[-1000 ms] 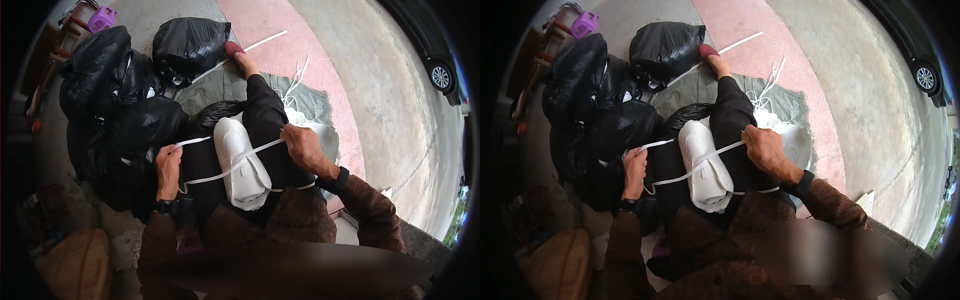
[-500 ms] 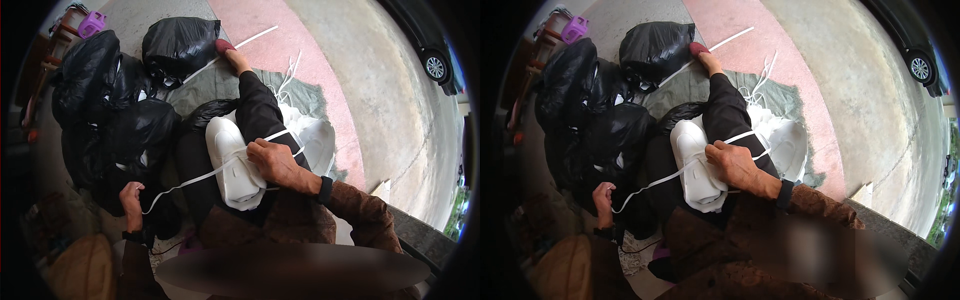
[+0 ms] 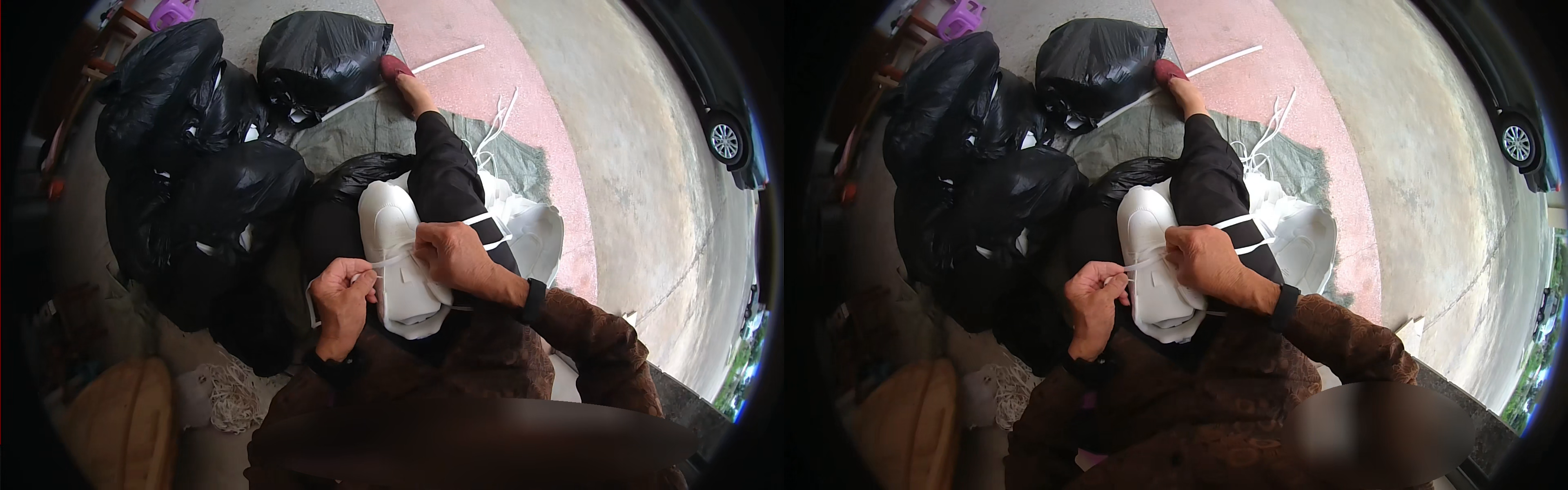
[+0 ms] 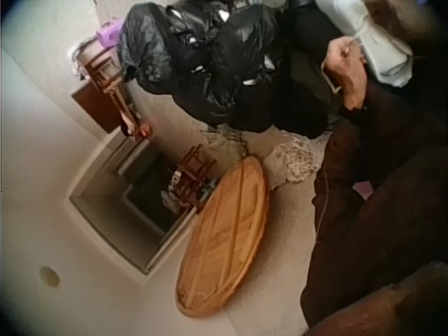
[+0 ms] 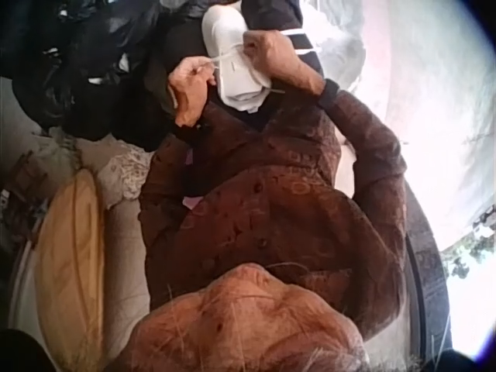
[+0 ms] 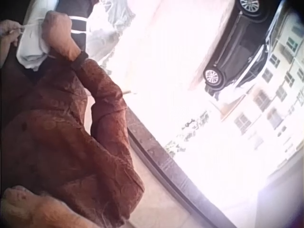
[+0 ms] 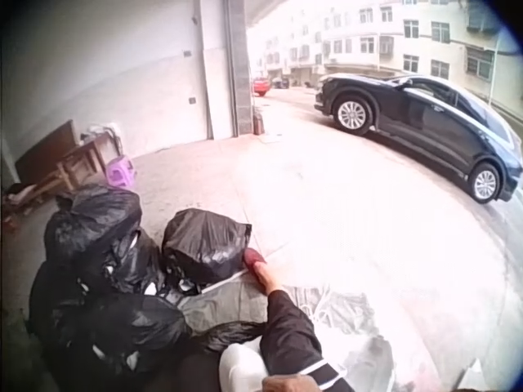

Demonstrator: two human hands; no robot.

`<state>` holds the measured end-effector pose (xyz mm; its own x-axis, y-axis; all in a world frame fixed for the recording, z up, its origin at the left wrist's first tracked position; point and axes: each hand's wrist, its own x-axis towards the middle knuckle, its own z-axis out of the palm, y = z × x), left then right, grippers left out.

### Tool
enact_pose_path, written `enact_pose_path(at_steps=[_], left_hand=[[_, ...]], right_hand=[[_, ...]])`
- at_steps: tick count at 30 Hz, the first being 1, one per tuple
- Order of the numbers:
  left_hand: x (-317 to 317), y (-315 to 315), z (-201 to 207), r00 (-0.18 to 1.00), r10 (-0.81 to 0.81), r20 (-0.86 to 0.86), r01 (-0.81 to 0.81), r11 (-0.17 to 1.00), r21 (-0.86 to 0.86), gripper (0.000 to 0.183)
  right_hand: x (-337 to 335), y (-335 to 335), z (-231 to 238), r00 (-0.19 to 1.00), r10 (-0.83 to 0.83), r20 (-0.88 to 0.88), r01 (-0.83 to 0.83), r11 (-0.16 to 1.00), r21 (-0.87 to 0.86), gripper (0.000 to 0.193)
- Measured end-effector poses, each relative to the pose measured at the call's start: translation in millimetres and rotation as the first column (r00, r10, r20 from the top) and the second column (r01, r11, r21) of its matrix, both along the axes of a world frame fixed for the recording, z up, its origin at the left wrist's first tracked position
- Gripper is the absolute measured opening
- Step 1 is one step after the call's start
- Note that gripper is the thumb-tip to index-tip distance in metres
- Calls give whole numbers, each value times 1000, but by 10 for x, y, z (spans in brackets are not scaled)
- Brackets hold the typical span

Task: Lacing up a white shoe while sitting on the floor.

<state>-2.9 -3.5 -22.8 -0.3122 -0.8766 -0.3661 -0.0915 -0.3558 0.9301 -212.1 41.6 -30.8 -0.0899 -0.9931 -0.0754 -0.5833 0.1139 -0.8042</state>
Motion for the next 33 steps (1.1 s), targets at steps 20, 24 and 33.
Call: enact_pose_path(at_steps=[20, 24, 33], left_hand=[[-319, -187, -248, 923, -76, 378, 265, 837, -479, 33], [-318, -170, -32, 878, -127, 461, 351, 826, -441, 40], [-275, 71, 784, 654, -144, 743, 626, 654, -424, 47]], right_hand=[[-8, 10, -63, 993, -78, -84, 72, 995, -70, 11], [-37, 64, 3, 968, 3, -253, 2, 1000, 18, 23], [155, 60, 65, 945, 113, -306, -55, 980, 191, 14]])
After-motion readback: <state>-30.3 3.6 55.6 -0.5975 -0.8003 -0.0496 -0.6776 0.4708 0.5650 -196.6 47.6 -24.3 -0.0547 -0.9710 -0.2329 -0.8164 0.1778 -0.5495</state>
